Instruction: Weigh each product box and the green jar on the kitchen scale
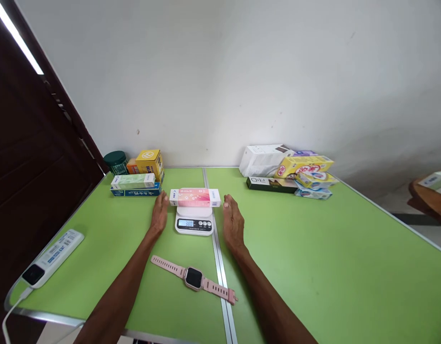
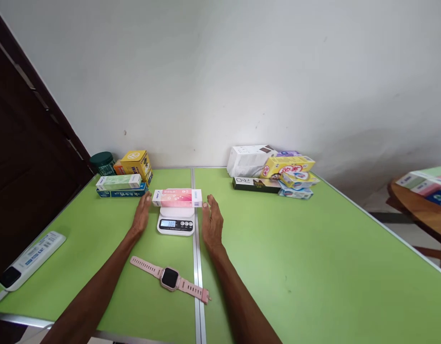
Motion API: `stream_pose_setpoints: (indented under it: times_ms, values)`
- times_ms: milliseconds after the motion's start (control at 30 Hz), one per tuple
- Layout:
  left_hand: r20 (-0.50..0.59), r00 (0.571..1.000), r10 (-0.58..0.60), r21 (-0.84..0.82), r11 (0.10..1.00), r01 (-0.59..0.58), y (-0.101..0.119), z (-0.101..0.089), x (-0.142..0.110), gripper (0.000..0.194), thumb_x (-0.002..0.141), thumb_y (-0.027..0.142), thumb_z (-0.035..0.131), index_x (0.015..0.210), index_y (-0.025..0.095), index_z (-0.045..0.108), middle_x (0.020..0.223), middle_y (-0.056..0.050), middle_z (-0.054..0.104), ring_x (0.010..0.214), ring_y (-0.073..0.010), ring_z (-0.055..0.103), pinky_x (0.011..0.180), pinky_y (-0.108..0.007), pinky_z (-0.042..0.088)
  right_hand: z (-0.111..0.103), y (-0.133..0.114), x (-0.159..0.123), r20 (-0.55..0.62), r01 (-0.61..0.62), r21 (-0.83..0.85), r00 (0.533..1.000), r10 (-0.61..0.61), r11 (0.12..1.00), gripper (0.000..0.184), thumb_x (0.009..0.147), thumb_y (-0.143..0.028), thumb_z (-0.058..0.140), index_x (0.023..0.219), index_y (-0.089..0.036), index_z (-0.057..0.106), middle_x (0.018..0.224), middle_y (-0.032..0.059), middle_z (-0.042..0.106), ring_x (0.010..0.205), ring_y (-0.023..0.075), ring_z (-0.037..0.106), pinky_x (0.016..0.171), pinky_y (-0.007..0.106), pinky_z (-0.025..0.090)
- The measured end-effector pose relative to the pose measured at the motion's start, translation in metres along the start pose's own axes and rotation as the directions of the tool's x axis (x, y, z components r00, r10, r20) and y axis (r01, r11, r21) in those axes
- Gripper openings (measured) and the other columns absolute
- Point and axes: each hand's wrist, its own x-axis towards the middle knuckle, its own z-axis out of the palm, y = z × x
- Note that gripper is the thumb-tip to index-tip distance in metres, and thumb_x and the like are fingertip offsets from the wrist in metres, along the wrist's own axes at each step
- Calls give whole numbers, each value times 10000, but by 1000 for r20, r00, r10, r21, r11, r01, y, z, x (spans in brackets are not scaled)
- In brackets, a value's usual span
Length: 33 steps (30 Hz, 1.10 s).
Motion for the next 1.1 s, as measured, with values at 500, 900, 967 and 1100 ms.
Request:
stream_pose_setpoints:
  times_ms: [500, 900, 967, 1100]
  values:
    - [-266, 937, 226, 75, 974, -214, 64, -38, 15, 690, 1020, 657, 534, 1557, 225, 485, 1665, -156, 493, 1573, -301, 439, 1324, -408, 294, 92, -79, 2, 190, 164, 59, 966, -173, 985, 719, 1036, -708, 415, 1535, -221, 592, 1572, 153, 616, 1505, 338, 529, 1255, 549, 398]
    - [-356, 901, 248, 544, 839, -16, 48, -142, 114, 560, 1048, 440, 498, 1505, 116, 485, 1560, -252, 566, 1514, -366, 498, 1274, -544, 348, 239, -86, 14, 386, 228, 64, 892, -235, 972, 834, 1040, -692, 355, 1587, -85, 527, 1570, 254, 585, 1475, 421, 542, 1227, 600, 404]
    - [-341, 909, 239, 582, 813, 5, 44, -143, 118, 598, 1049, 446, 478, 1542, 107, 452, 1614, -264, 518, 1554, -385, 450, 1288, -591, 307, 245, -80, 13, 381, 216, 51, 898, -218, 975, 792, 1040, -672, 380, 1603, -133, 520, 1584, 241, 574, 1486, 437, 524, 1210, 631, 406]
    - [-350, 911, 219, 578, 816, 27, 43, -144, 119, 711, 1037, 490, 474, 1609, 79, 377, 1679, -291, 428, 1600, -412, 372, 1305, -630, 255, 240, -79, 12, 397, 196, 104, 890, -221, 975, 743, 1034, -668, 461, 1599, -190, 523, 1585, 185, 591, 1508, 430, 495, 1245, 639, 368]
